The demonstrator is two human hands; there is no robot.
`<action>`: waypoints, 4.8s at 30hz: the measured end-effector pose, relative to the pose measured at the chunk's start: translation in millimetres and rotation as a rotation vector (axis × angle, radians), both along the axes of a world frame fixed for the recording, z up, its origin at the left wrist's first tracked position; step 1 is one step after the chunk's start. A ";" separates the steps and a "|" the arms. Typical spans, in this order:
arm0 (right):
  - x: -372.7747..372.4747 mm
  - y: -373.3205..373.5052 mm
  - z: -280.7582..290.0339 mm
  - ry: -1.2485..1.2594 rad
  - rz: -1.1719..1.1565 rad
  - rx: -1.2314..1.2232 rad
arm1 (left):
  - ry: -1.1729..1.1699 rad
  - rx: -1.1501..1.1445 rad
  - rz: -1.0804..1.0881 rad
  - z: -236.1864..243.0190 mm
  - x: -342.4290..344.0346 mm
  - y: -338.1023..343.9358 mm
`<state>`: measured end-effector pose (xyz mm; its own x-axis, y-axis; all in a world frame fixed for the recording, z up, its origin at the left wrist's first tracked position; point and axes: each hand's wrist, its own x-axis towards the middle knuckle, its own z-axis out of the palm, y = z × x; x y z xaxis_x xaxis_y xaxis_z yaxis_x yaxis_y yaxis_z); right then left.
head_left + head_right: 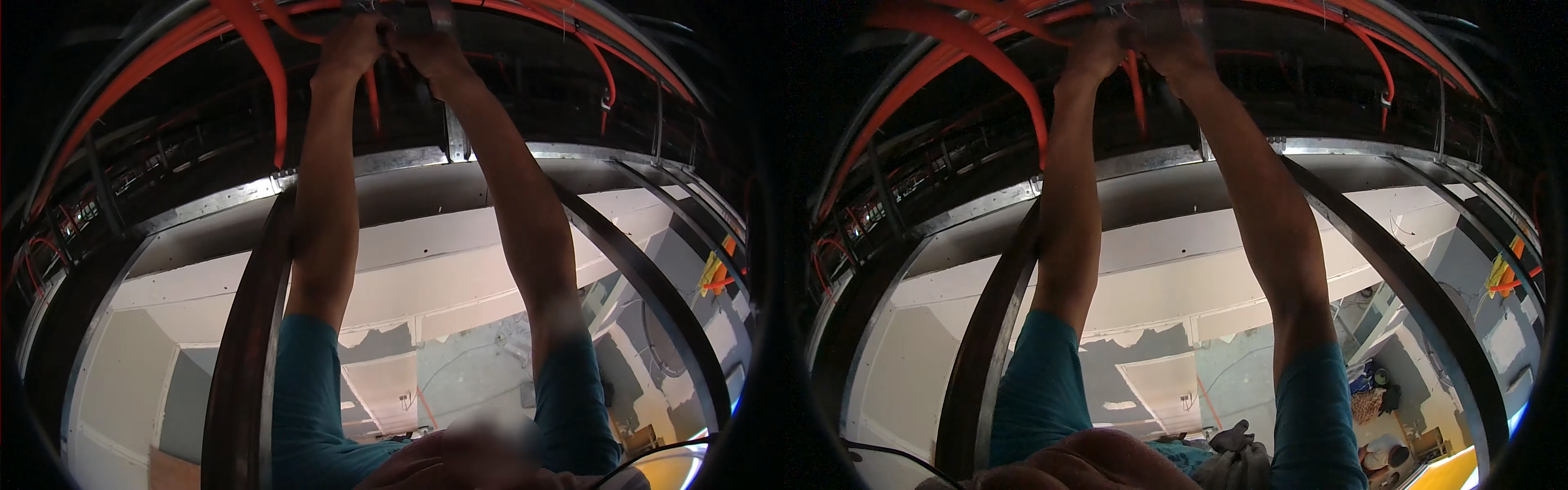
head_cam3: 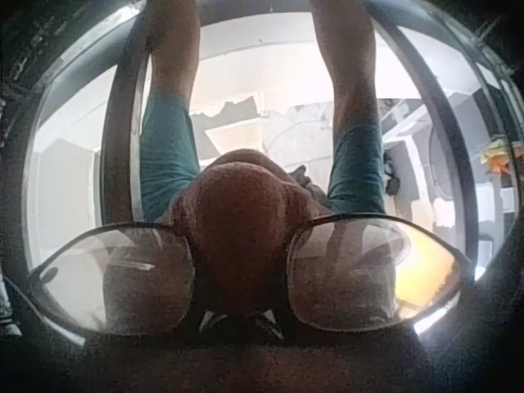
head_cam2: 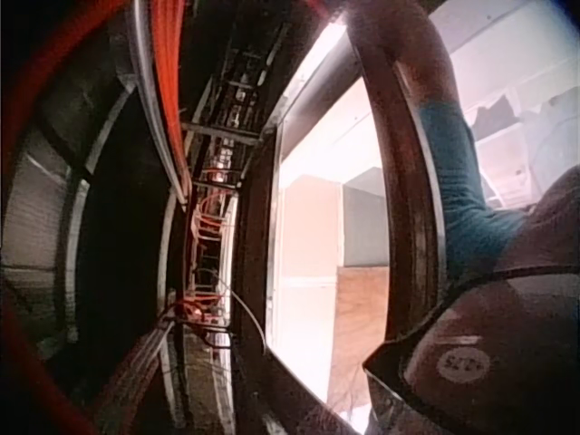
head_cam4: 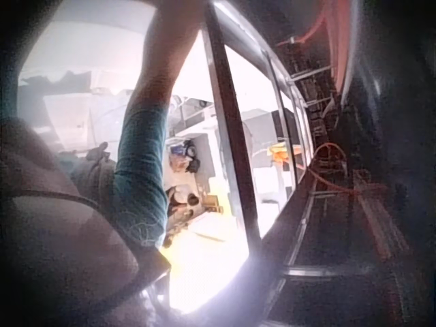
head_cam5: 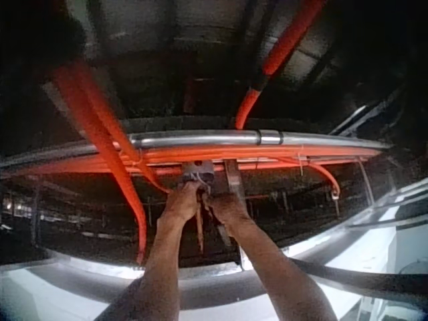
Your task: The person works on electrical wiring within an open ceiling framework, using hands to manipulate and secure wires and small components.
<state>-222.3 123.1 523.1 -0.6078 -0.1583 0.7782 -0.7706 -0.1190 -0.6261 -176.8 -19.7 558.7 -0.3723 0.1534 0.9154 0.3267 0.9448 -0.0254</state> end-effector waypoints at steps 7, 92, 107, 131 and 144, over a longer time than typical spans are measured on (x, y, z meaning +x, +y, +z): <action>30.3 13.5 -2.4 0.274 -0.463 0.360 | -0.038 0.023 0.010 5.1 -0.5 -9.8; 4.5 22.7 -14.4 0.166 -0.330 -0.071 | -0.040 0.740 -0.913 -106.1 34.3 7.3; 32.7 45.5 -48.8 0.798 -0.804 0.183 | 0.395 0.008 -0.162 -28.5 18.0 -1.5; -16.6 10.5 9.9 0.294 0.322 -0.034 | -0.054 0.123 -0.208 -3.0 -14.4 -22.9; 7.8 -14.7 11.5 0.087 -0.415 0.196 | 0.038 0.125 -0.346 -9.7 -2.5 -9.4</action>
